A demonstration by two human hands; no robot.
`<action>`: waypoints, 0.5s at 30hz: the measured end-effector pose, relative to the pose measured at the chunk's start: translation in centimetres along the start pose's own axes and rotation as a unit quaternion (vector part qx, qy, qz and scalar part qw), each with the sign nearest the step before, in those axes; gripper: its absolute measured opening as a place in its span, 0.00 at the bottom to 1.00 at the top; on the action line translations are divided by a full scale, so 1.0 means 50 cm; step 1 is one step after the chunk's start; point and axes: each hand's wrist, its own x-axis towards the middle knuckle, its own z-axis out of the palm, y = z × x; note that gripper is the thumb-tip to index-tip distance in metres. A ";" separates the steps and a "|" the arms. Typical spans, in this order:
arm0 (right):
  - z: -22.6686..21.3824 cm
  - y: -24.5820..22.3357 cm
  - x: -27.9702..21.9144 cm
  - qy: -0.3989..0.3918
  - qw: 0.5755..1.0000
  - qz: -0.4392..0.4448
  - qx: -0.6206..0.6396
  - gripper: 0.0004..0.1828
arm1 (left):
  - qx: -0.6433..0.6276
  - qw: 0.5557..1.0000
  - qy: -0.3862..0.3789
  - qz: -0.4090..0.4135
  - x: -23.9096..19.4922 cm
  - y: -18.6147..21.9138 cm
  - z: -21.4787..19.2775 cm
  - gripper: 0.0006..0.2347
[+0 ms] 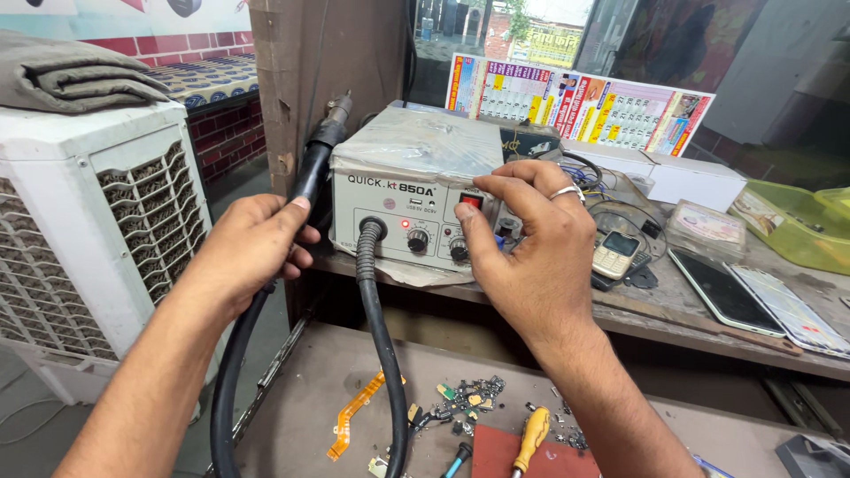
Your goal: The person uses a soldering iron and tweezers to remove a small component from a circuit board. They clean the soldering iron tip on a sponge and switch to a hot air rework station to heat and remove additional components from the board.
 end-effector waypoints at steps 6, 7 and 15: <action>-0.016 -0.008 -0.005 -0.002 1.000 0.000 0.001 0.12 | -0.082 0.996 -0.010 0.024 0.014 -0.013 0.004 0.14; -0.016 -0.009 -0.006 -0.001 1.000 -0.003 -0.001 0.12 | -0.086 0.996 -0.009 0.029 0.013 -0.009 0.004 0.14; -0.029 -0.016 -0.003 -0.003 1.000 0.011 0.004 0.12 | -0.052 0.987 0.028 0.149 -0.042 0.085 0.007 0.11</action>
